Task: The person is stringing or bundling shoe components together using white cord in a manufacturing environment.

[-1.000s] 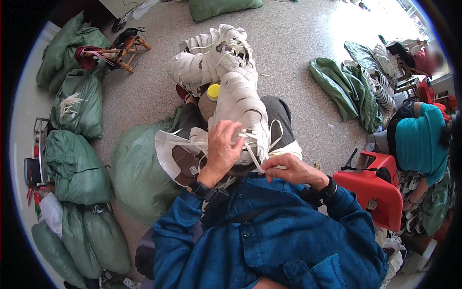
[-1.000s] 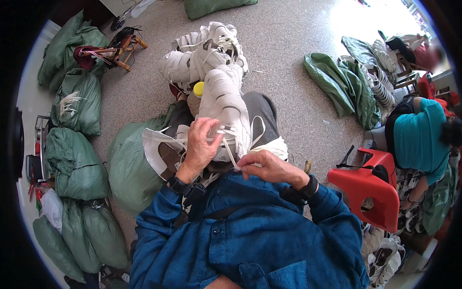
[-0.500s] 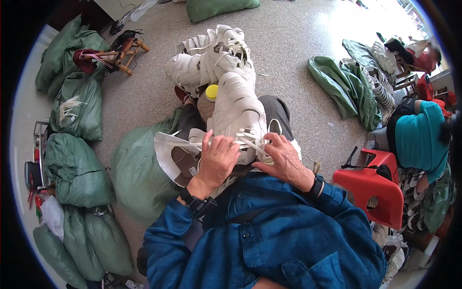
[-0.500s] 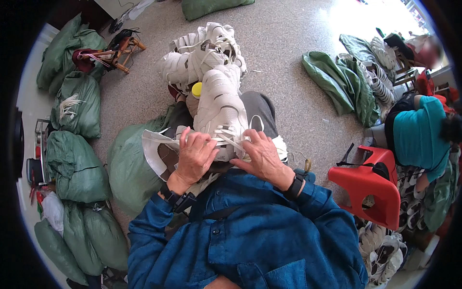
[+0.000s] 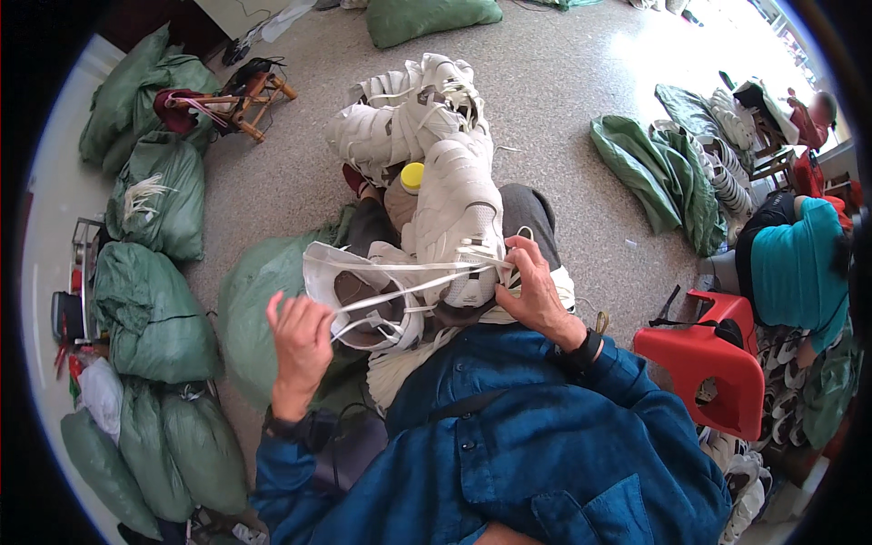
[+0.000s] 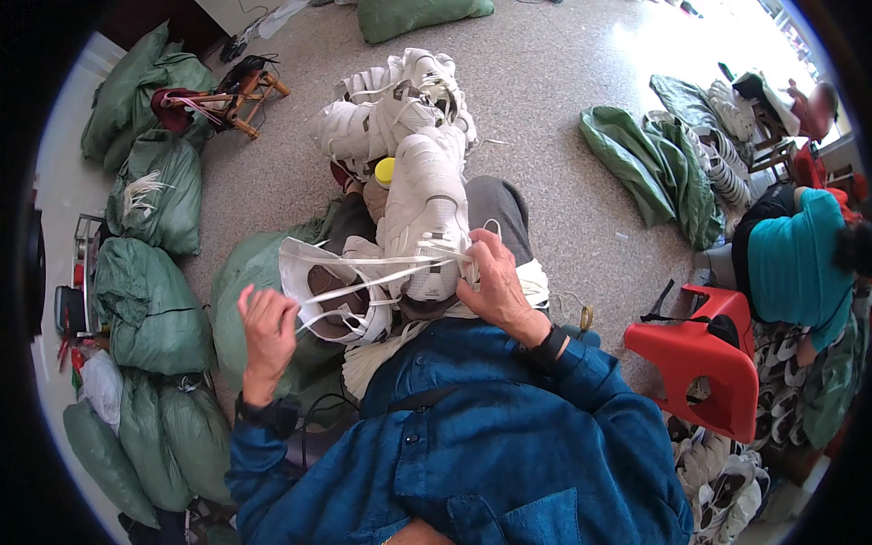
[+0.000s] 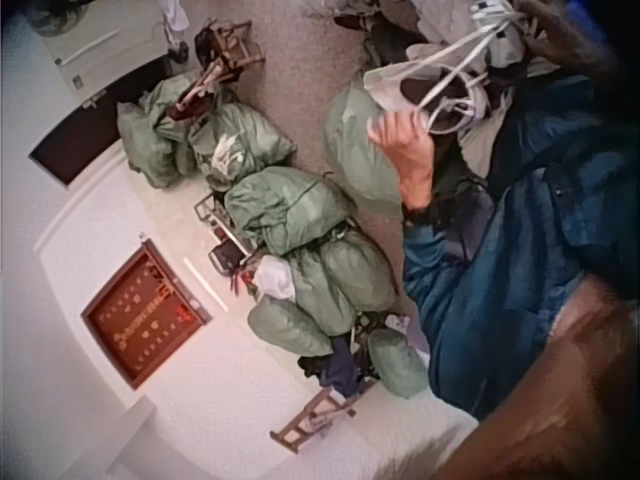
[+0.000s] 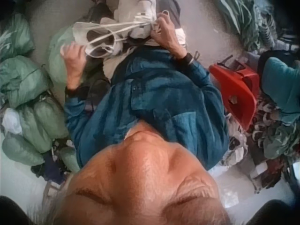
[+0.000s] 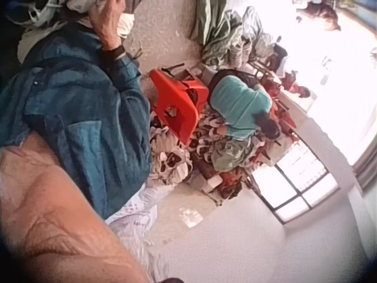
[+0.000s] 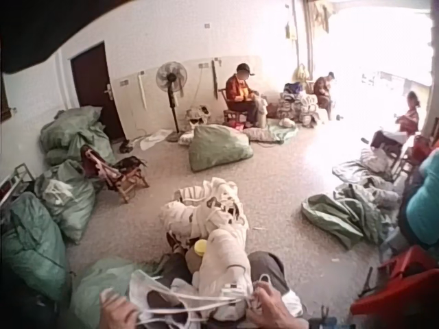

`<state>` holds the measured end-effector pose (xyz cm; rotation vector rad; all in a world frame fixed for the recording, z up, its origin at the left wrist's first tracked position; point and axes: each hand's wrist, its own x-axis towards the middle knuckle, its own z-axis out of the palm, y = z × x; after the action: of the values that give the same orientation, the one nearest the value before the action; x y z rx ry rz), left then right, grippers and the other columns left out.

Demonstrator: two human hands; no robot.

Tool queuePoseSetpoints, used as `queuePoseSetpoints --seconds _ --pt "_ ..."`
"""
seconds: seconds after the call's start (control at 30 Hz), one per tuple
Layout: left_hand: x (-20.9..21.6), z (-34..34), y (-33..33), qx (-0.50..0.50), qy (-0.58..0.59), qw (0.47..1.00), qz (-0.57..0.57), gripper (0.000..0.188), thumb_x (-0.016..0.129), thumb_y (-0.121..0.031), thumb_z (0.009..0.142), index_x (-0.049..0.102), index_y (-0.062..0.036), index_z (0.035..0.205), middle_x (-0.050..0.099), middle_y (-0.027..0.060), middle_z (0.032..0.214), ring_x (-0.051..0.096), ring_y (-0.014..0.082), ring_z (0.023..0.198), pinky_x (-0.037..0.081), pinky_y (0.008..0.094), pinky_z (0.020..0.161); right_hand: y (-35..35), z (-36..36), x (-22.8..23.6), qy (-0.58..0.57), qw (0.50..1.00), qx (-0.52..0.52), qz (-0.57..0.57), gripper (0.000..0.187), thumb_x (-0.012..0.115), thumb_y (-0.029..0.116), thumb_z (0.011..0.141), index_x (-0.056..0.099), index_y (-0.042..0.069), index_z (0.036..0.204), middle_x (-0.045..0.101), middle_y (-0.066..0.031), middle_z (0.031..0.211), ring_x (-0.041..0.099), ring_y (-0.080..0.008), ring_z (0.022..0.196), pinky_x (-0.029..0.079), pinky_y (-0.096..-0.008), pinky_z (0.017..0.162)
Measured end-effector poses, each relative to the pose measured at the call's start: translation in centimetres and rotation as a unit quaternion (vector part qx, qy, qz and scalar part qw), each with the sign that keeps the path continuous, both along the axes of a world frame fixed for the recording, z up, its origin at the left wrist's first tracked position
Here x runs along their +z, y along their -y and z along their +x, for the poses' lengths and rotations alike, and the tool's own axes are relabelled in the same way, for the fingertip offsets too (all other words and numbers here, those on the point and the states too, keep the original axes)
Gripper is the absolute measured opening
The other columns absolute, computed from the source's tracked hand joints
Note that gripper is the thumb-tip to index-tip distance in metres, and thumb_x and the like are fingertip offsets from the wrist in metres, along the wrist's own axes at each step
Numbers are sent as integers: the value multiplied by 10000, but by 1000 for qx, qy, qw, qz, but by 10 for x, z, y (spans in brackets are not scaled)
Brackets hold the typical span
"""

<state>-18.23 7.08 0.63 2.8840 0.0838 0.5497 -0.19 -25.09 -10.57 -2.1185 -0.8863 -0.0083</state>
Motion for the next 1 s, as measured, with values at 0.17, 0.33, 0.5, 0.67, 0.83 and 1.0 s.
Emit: queuePoseSetpoints --seconds 0.17,0.33,0.5,0.67,0.83,1.0 --pt "9 -50 -22 11 -277 960 -39 146 752 -158 836 670 -67 915 622 72 866 611 278 889 385 471 1038 1 0 4 -85 996 10 14 625 724 105 747 476 25 1315 516 -226 1328 526 -451 1223 424 -489 1046" --pt "18 32 49 -110 -130 968 -182 246 776 -186 832 693 -49 1019 656 106 972 628 301 988 432 441 982 5 -2 19 -71 996 34 -35 623 774 174 798 498 17 1333 520 -226 1349 533 -427 1241 422 -488 1052" --pt "-50 106 104 -196 -7 981 -8 260 754 -190 842 677 -64 1057 634 95 1055 611 301 1051 404 501 1082 5 -1 30 -6 999 14 35 458 747 103 852 587 14 1272 598 -195 1305 577 -386 1237 457 -465 1047" --pt "-72 127 109 -210 39 975 58 262 640 -131 879 653 -29 1120 639 104 1018 634 280 1006 420 487 1094 1 0 32 9 999 13 37 408 729 67 844 616 19 1233 628 -167 1231 594 -373 1164 458 -455 999" --pt "-60 115 88 -207 42 976 60 301 618 -91 854 650 8 1136 645 131 982 659 294 925 497 435 970 -32 15 41 122 990 77 7 364 743 83 793 651 42 1142 616 -121 1099 582 -329 1021 449 -437 896" --pt "-24 81 75 -157 -23 987 37 343 602 -62 835 649 16 1166 641 116 967 662 276 842 523 383 784 -66 26 36 155 978 132 -32 249 705 74 791 636 58 1030 617 -116 1029 596 -313 997 456 -444 882"
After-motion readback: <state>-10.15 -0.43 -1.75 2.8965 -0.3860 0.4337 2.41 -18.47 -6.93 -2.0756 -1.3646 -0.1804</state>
